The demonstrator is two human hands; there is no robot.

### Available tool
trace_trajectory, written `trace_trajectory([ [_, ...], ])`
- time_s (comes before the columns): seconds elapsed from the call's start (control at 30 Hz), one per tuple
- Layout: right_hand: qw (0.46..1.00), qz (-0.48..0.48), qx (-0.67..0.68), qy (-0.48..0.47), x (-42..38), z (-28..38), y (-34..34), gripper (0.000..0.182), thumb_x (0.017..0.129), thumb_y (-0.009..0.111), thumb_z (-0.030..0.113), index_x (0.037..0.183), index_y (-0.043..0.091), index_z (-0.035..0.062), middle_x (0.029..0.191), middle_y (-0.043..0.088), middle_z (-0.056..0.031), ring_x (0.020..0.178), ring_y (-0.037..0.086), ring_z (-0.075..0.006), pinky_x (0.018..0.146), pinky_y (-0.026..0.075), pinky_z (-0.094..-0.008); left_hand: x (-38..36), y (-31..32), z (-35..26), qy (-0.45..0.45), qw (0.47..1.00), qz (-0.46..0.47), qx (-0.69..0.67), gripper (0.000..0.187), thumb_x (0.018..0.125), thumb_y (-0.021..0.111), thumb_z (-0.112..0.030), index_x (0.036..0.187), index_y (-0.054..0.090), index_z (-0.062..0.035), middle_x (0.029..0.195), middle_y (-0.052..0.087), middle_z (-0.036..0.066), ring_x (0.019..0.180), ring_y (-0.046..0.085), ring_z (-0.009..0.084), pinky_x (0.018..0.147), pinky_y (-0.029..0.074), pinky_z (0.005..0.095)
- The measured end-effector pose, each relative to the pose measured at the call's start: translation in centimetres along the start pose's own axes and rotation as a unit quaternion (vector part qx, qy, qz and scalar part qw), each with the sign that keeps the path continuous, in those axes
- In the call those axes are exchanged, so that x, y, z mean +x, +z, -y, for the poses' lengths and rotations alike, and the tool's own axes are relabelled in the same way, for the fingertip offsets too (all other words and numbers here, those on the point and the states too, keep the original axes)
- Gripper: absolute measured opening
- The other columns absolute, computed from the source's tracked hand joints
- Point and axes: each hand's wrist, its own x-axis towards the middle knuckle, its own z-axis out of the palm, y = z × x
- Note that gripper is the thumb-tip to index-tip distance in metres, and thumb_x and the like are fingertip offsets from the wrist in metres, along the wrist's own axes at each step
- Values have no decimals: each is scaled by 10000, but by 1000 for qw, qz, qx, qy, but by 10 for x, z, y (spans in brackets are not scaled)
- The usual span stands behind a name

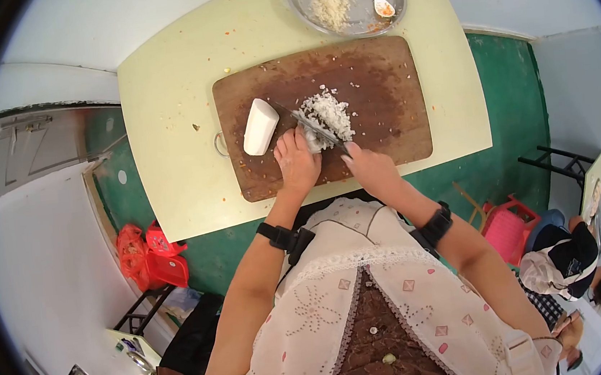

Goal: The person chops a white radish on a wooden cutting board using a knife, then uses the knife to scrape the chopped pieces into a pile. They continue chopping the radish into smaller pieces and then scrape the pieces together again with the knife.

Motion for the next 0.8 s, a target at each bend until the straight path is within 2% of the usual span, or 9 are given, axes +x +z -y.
trace_trajectory([
  [0.03,1000,-24,14,-14,6,1,4,257,922,489,305,1023,469,69,622,594,-135,578,612,-334,522,499,-432,0,1,1,1,1000,-1,-3,696,666,703,-145,1275,397,2,1201,424,172,1109,386,362,930,302,464],
  [0.13,997,-8,60,48,12,-1,8,277,928,477,310,1031,469,54,662,617,-160,607,618,-347,535,493,-452,0,-1,3,7,1000,1,-2,683,670,701,-146,1273,408,-12,1199,425,167,1116,381,361,931,301,465],
  [0.23,992,35,100,63,5,-6,-7,285,929,482,290,1090,476,55,687,621,-194,643,609,-381,550,476,-469,1,-2,4,9,1000,1,0,669,675,699,-148,1269,420,-20,1201,424,167,1121,378,360,933,300,467],
  [0.33,998,11,68,12,-5,-2,-13,279,930,473,306,1072,473,67,685,623,-164,634,623,-349,537,491,-457,-1,-2,4,6,1000,9,1,662,676,699,-149,1264,425,-17,1206,422,168,1122,378,358,935,299,466],
  [0.53,1000,11,6,13,-8,2,-10,226,917,491,293,977,468,76,633,596,-135,596,615,-333,528,501,-434,1,-1,4,14,1000,12,8,665,674,703,-145,1257,420,4,1208,423,166,1122,380,357,934,301,461],
  [0.63,1000,12,2,24,-4,2,0,222,913,497,291,939,457,74,612,588,-134,581,610,-335,515,497,-439,3,-4,4,20,999,22,15,664,675,702,-145,1256,420,7,1205,428,169,1118,385,359,929,307,461],
  [0.73,999,-30,22,-10,15,-2,4,231,916,494,295,950,461,68,599,587,-143,570,608,-340,498,490,-447,1,-5,4,28,999,19,12,656,680,698,-152,1254,421,5,1202,435,173,1114,393,360,921,315,459],
  [0.8,999,-25,45,9,21,-4,0,235,918,493,298,954,465,67,599,591,-148,573,609,-344,495,487,-450,1,-6,5,39,999,10,15,651,682,695,-157,1251,423,5,1198,440,176,1110,400,359,916,320,457],
])
